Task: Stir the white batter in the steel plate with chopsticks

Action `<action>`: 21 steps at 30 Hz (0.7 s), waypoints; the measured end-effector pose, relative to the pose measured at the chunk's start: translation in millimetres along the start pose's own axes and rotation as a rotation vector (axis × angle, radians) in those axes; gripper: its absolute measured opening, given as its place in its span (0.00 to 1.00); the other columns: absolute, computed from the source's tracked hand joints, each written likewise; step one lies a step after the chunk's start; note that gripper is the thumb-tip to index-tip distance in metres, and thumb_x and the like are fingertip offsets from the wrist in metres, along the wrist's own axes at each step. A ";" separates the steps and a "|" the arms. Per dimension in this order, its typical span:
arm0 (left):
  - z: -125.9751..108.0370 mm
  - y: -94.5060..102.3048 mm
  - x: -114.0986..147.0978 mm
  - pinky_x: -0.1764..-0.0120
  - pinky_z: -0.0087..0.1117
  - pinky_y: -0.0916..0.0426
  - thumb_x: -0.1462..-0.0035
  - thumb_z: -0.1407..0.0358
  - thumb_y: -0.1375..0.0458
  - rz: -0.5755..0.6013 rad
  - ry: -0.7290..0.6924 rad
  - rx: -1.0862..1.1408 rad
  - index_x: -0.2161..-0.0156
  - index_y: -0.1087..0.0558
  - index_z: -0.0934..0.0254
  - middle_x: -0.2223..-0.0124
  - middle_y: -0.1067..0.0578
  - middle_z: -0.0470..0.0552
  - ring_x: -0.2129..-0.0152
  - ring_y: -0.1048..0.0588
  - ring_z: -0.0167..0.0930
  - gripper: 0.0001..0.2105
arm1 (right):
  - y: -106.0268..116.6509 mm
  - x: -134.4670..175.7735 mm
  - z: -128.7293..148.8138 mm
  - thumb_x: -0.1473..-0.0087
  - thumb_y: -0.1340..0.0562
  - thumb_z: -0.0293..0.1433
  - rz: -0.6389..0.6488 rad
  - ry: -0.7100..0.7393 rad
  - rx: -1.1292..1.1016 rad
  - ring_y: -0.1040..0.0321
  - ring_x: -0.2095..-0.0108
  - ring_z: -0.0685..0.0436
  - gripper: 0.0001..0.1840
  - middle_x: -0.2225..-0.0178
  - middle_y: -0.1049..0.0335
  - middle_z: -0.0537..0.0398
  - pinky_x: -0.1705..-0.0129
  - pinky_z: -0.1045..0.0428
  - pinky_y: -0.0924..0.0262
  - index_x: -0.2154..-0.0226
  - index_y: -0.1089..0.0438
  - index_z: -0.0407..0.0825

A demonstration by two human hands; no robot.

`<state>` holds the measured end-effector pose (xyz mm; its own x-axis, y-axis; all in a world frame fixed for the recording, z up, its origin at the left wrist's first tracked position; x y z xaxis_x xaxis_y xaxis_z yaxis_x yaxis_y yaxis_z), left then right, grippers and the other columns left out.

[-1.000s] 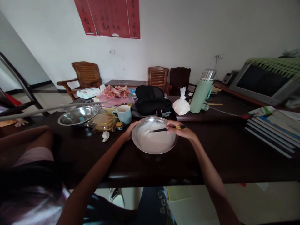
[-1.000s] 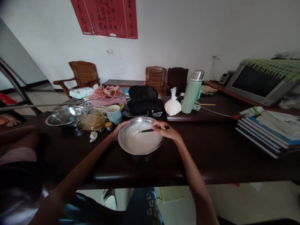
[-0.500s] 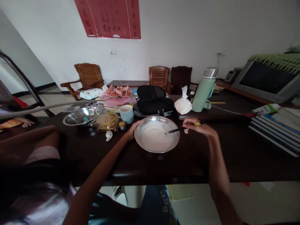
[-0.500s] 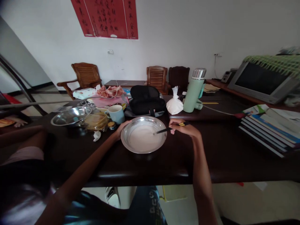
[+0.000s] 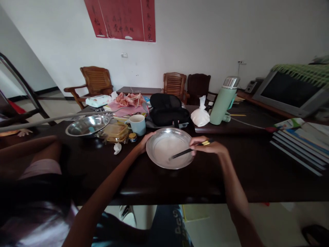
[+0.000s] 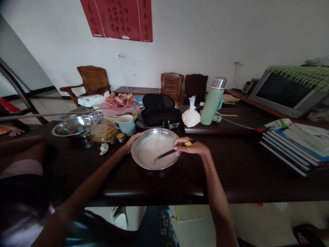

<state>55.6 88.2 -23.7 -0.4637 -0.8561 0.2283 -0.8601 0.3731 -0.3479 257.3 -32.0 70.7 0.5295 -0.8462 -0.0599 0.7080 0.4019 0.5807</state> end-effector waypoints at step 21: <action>-2.2 0.4 0.2 0.69 0.31 0.35 0.50 0.61 0.41 0.006 -0.028 -0.010 0.67 0.23 0.67 0.75 0.22 0.50 0.77 0.27 0.32 0.11 | 1.1 6.5 -0.6 0.47 0.39 0.39 0.013 -0.034 -0.045 0.29 0.71 0.47 0.12 0.73 0.26 0.53 0.67 0.51 0.35 0.68 0.32 0.47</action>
<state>54.6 89.0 -21.9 -0.4627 -0.8635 0.2007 -0.8596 0.3817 -0.3398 261.8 -36.9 70.4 0.5230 -0.8520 -0.0246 0.7221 0.4276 0.5439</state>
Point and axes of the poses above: each hand's wrist, its own x-axis away from the middle knuckle, its own y-axis out of the back of the hand, z = x × y, the point moved 9 cm from there along -x, towards the middle knuckle
